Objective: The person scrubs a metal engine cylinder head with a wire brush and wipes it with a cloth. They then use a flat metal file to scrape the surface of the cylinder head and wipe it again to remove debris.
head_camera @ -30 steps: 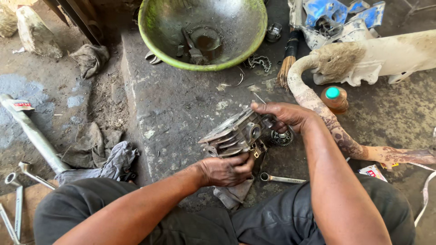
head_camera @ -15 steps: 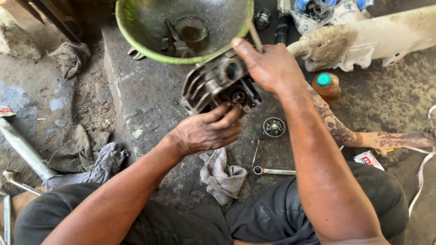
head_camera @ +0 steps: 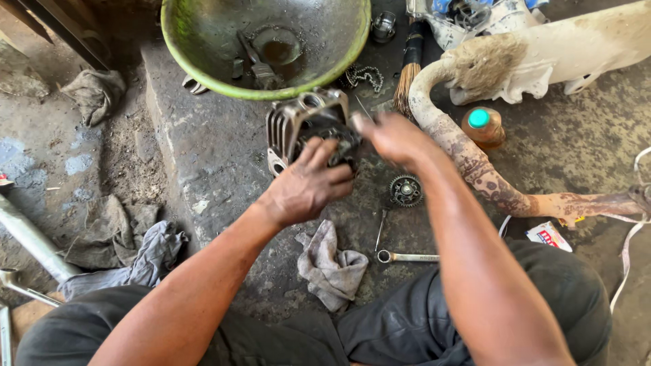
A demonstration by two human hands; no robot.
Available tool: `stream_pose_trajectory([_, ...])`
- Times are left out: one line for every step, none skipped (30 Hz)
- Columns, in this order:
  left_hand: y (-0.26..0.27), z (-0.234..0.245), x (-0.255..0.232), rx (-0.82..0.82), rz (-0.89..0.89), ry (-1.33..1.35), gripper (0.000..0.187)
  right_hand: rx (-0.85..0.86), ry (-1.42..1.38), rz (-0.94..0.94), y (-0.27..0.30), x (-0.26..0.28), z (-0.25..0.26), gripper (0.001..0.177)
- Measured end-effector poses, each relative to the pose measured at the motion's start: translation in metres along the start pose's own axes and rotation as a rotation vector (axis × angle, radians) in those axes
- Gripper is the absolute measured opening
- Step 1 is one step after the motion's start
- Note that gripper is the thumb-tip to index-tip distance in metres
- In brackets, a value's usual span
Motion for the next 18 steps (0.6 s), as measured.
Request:
stream_pose_trajectory([-0.002, 0.006, 0.005, -0.03, 0.02, 0.03, 0.04, 0.164, 0.241, -0.044, 0.008, -0.008, -0.013, 0.057])
stream_pose_trajectory([-0.001, 0.01, 0.01, -0.056, 0.04, 0.061, 0.036, 0.334, 0.482, -0.085, 0.02, -0.021, -0.025, 0.041])
stream_pose_trajectory([0.0, 0.014, 0.014, -0.082, 0.06, 0.092, 0.032, 0.387, 0.613, -0.024, 0.032, -0.024, -0.035, 0.045])
stream_pose_trajectory([0.001, 0.017, 0.019, -0.103, 0.098, 0.139, 0.032, 0.437, 0.747, 0.035, 0.045, -0.031, -0.048, 0.049])
stream_pose_trajectory([0.005, 0.021, 0.025, -0.124, 0.135, 0.186, 0.032, 0.358, 0.855, 0.05, 0.052, -0.034, -0.054, 0.047])
stream_pose_trajectory([0.008, 0.026, 0.032, -0.151, 0.176, 0.226, 0.033, 0.27, 0.967, 0.072, 0.057, -0.031, -0.06, 0.048])
stream_pose_trajectory([0.01, 0.031, 0.035, -0.176, 0.191, 0.267, 0.035, 0.18, 1.078, 0.095, 0.061, -0.025, -0.066, 0.052])
stream_pose_trajectory([0.016, 0.036, 0.039, -0.191, 0.209, 0.304, 0.038, 0.092, 1.179, 0.126, 0.066, -0.014, -0.076, 0.058])
stream_pose_trajectory([0.021, 0.04, 0.044, -0.206, 0.227, 0.342, 0.041, 0.001, 1.279, 0.157, 0.073, -0.001, -0.083, 0.067])
stream_pose_trajectory([0.024, 0.042, 0.046, -0.211, 0.246, 0.344, 0.042, 0.111, 1.177, 0.134, 0.081, 0.0, -0.102, 0.081])
stream_pose_trajectory([0.026, 0.043, 0.048, -0.215, 0.265, 0.346, 0.043, 0.218, 1.072, 0.109, 0.093, 0.003, -0.126, 0.098])
stream_pose_trajectory([0.027, 0.043, 0.048, -0.222, 0.286, 0.35, 0.045, 0.403, 1.052, 0.096, 0.109, 0.0, -0.152, 0.089])
stream_pose_trajectory([0.028, 0.044, 0.048, -0.261, 0.308, 0.374, 0.044, 0.589, 1.029, 0.087, 0.125, -0.008, -0.173, 0.083])
stream_pose_trajectory([0.029, 0.046, 0.049, -0.296, 0.324, 0.394, 0.044, 0.532, 0.984, 0.133, 0.119, -0.003, -0.172, 0.075])
stream_pose_trajectory([0.029, 0.046, 0.051, -0.332, 0.34, 0.415, 0.044, 0.477, 0.939, 0.179, 0.107, 0.003, -0.17, 0.074])
stream_pose_trajectory([0.032, 0.04, 0.059, -0.335, 0.43, 0.484, 0.043, 0.428, 0.892, 0.226, 0.1, 0.004, -0.17, 0.079])
stream_pose_trajectory([0.035, 0.032, 0.066, -0.336, 0.52, 0.552, 0.041, 0.422, 0.675, 0.125, 0.089, -0.007, -0.16, 0.062])
stream_pose_trajectory([0.038, 0.024, 0.072, -0.34, 0.615, 0.623, 0.04, 0.414, 0.466, 0.025, 0.073, -0.02, -0.14, 0.048])
Point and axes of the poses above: each hand's wrist, its own y-axis away from the middle knuckle, its own z-axis out of the back of the hand, x = y × z, the point moved 9 cm from there along -y, towards the middle knuckle, and after that the axes turned 2 degrees about y, right-handed, at the moved point
